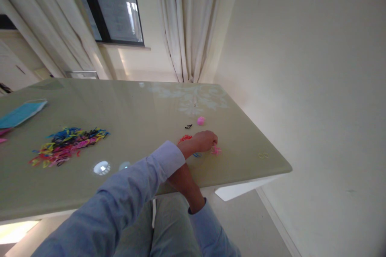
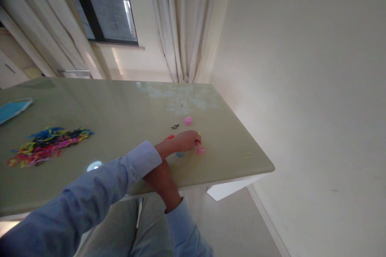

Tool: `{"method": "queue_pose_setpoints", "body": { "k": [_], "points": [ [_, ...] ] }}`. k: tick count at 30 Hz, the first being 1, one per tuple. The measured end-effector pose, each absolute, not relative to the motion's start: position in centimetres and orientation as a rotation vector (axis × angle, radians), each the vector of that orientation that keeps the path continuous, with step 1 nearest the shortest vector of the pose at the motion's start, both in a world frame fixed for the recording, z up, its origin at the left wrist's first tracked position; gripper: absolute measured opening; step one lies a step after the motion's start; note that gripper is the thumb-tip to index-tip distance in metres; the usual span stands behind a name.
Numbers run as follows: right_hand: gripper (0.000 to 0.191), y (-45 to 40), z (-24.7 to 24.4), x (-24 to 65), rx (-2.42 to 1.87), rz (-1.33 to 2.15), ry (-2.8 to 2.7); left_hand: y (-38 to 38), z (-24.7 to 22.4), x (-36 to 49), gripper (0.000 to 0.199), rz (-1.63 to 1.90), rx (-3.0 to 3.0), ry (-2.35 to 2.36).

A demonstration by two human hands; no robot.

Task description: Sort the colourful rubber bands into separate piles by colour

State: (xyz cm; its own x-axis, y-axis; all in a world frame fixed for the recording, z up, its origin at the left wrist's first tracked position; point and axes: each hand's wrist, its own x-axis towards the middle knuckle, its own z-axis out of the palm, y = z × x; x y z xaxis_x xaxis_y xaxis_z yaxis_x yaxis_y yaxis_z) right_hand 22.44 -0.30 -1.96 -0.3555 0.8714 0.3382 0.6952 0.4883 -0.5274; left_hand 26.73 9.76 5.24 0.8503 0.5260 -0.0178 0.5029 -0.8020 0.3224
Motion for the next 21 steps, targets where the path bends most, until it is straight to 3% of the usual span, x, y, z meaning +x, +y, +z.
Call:
{"method": "queue_pose_setpoints", "body": {
  "k": [15, 21],
  "points": [
    [0.024, -0.8, 0.3, 22.4, -1.412, 0.496, -2.260, 8.9, 6.4, 23.7, 0.027, 0.291, 2.669, 0.852],
    [0.021, -1.0, 1.8, 22.8, -1.335, 0.651, -2.081, 8.4, 7.3, 18.4, 0.022, 0.811, 2.293, 0.997]
  ]
}}
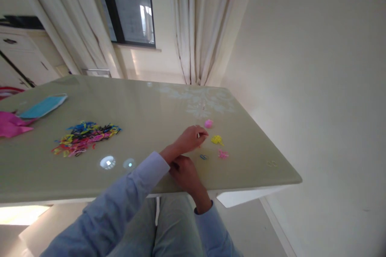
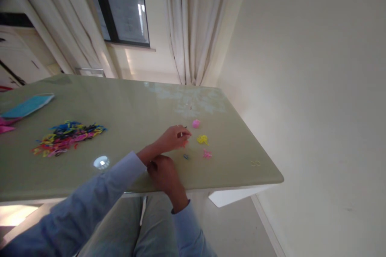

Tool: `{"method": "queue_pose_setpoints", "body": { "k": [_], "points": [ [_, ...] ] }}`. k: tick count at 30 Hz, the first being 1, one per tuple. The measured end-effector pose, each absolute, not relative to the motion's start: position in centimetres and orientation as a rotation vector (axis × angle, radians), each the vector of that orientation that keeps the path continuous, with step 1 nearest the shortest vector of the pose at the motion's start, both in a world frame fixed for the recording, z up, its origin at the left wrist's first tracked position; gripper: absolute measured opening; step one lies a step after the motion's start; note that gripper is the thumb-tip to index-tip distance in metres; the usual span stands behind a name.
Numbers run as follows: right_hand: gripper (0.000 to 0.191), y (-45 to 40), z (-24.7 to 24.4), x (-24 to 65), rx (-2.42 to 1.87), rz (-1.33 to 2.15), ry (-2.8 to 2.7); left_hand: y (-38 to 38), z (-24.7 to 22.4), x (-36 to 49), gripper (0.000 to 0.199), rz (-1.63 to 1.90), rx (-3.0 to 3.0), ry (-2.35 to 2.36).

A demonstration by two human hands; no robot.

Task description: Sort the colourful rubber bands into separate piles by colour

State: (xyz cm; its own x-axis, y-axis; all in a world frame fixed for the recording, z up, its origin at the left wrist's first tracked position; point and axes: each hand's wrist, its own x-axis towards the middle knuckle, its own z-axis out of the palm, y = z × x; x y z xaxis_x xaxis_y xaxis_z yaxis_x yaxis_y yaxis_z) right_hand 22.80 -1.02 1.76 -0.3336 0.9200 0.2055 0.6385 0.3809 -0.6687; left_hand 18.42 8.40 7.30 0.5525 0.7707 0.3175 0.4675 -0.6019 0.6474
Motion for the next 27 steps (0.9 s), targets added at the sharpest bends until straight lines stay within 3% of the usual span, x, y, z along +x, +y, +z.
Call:
{"method": "queue_pose_setpoints", "body": {
  "k": [8, 15, 19, 24, 27],
  "points": [
    [0.020, -1.3, 2.5, 23.2, -1.210, 0.730, -1.884, 3.7, 3.4, 4.2, 0.028, 1.102, 1.772, 1.536],
    [0.023, -1.0, 2.4, 23.2, -1.286, 0.755, -1.854, -0.6, 1.9, -0.7, 0.026, 1.315, 1.771, 1.731],
    [0.023, -0.5, 2.9, 22.3, -1.347, 0.743, -1.856, -0.8, 1.8, -1.1, 0.025, 1.206, 1.868, 1.690],
    [0.023, 2.3, 4.4, 18.6, -1.316, 0.731, -1.912, -1.5, 2.2, 0.5, 0.025, 0.726, 2.255, 1.725],
    [0.022, 4.7, 5.3, 15.1, -1.226, 0.743, -1.992, -1.9, 2.8, 0.8, 0.026, 0.647, 2.286, 1.738]
  ]
}}
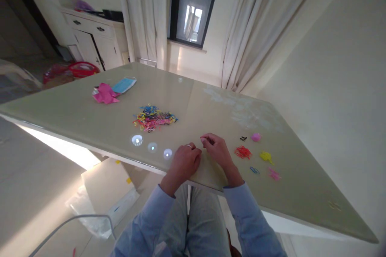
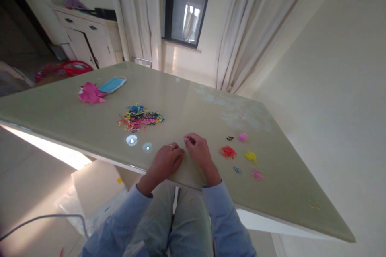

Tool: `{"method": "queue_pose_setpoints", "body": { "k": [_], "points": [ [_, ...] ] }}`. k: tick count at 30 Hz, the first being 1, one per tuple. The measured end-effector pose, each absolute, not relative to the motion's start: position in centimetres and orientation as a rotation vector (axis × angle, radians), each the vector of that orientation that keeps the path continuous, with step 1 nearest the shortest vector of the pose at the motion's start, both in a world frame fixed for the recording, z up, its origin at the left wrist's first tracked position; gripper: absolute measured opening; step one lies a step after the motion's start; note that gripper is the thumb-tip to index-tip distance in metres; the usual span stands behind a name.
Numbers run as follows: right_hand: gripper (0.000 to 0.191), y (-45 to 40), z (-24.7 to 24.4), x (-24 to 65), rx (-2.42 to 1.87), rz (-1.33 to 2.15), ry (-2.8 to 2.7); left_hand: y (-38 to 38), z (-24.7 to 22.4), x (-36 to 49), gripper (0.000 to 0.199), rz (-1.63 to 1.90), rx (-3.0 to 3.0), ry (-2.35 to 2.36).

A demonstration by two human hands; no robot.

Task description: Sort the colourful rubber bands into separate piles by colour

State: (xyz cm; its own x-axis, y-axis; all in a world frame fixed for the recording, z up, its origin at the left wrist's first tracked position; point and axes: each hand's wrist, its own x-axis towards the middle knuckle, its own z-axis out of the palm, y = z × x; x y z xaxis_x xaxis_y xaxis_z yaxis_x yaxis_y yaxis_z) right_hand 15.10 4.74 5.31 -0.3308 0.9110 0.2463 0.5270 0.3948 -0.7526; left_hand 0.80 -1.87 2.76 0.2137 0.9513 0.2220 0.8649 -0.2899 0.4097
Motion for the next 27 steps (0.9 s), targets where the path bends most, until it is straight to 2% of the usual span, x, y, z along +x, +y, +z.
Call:
{"method": "queue_pose_setpoints", "body": {
  "k": [13, 20, 27],
  "points": [
    [0.023, 12.0, 6.4, 0.3, -0.892, 0.436, -2.648, -1.3, 2.3, 0.6, 0.026, 0.598, 2.214, 1.729],
    [0.016, 13.0, 5.7, -1.8, -0.888, 0.390, -2.752, -1.1, 2.0, 0.5, 0.027, 0.653, 2.083, 1.783],
    [0.017, 13.2, 5.4, -1.4, -0.869, 0.504, -2.621, -1.2, 2.1, 0.5, 0.029, 0.682, 2.093, 1.750]
  ]
}}
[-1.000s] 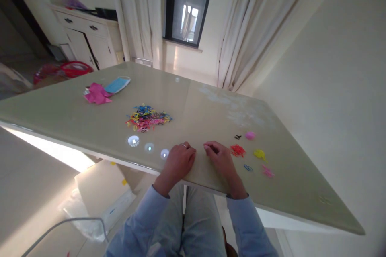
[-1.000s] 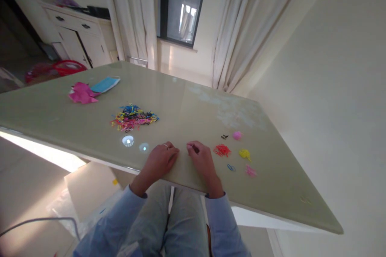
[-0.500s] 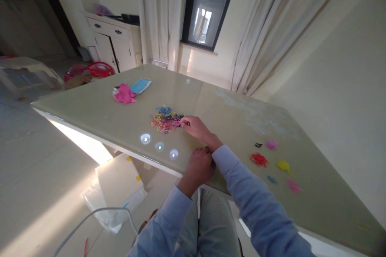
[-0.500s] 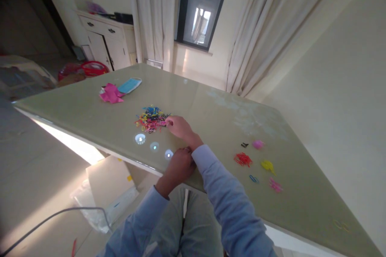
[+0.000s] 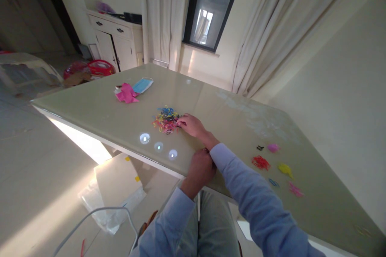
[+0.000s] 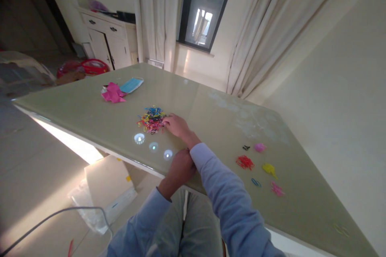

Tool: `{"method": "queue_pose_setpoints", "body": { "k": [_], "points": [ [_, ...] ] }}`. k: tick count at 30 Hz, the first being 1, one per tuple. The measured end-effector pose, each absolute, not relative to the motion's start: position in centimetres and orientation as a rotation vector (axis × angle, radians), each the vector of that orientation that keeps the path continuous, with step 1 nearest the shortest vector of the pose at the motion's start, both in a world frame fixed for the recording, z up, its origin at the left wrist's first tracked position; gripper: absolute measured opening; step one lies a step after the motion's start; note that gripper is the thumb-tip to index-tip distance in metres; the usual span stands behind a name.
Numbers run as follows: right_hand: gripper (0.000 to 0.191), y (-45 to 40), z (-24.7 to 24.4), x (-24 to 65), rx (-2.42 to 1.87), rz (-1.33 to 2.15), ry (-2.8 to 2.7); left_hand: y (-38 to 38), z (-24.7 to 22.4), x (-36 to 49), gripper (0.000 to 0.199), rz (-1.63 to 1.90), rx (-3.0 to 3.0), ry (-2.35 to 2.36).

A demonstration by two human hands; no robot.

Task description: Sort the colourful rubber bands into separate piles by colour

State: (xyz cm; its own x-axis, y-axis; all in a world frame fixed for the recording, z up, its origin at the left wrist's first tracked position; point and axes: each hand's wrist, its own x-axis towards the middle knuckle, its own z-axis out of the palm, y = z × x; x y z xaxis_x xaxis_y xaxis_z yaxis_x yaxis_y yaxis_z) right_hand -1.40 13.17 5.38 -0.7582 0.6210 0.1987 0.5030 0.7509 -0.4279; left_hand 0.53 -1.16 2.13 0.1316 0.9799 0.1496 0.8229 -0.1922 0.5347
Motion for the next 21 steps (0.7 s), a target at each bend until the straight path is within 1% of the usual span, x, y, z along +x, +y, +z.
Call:
{"method": "queue_pose_setpoints", "body": {
  "k": [3, 6, 8, 10, 12, 13, 16, 21],
  "points": [
    [0.017, 13.2, 5.4, -1.1, -0.879, 0.609, -2.478, -1.2, 2.1, 0.5, 0.028, 0.677, 2.113, 1.754],
    [0.023, 12.8, 5.5, -0.5, -0.899, 0.747, -2.362, -1.1, 2.2, 0.5, 0.026, 0.664, 2.135, 1.744],
    [0.029, 12.1, 5.8, 0.1, -0.901, 0.972, -2.213, -1.1, 2.2, 0.5, 0.026, 0.665, 2.154, 1.721],
    [0.032, 11.1, 6.3, 1.1, -0.872, 1.274, -1.946, -1.1, 2.3, 0.4, 0.026, 0.671, 2.166, 1.712],
    [0.032, 9.8, 7.0, 2.3, -0.821, 1.513, -1.660, -1.2, 2.4, 0.4, 0.026, 0.685, 2.172, 1.718],
    [0.031, 9.1, 7.4, 3.0, -0.799, 1.572, -1.564, -1.2, 2.4, 0.4, 0.026, 0.692, 2.171, 1.727],
    [0.026, 7.0, 8.5, 5.2, -0.751, 1.647, -1.382, -1.3, 2.5, 0.4, 0.024, 0.702, 2.163, 1.749],
    [0.022, 4.4, 9.4, 9.1, -0.747, 1.642, -1.209, -1.4, 2.3, 0.3, 0.023, 0.781, 2.132, 1.750]
  ]
}}
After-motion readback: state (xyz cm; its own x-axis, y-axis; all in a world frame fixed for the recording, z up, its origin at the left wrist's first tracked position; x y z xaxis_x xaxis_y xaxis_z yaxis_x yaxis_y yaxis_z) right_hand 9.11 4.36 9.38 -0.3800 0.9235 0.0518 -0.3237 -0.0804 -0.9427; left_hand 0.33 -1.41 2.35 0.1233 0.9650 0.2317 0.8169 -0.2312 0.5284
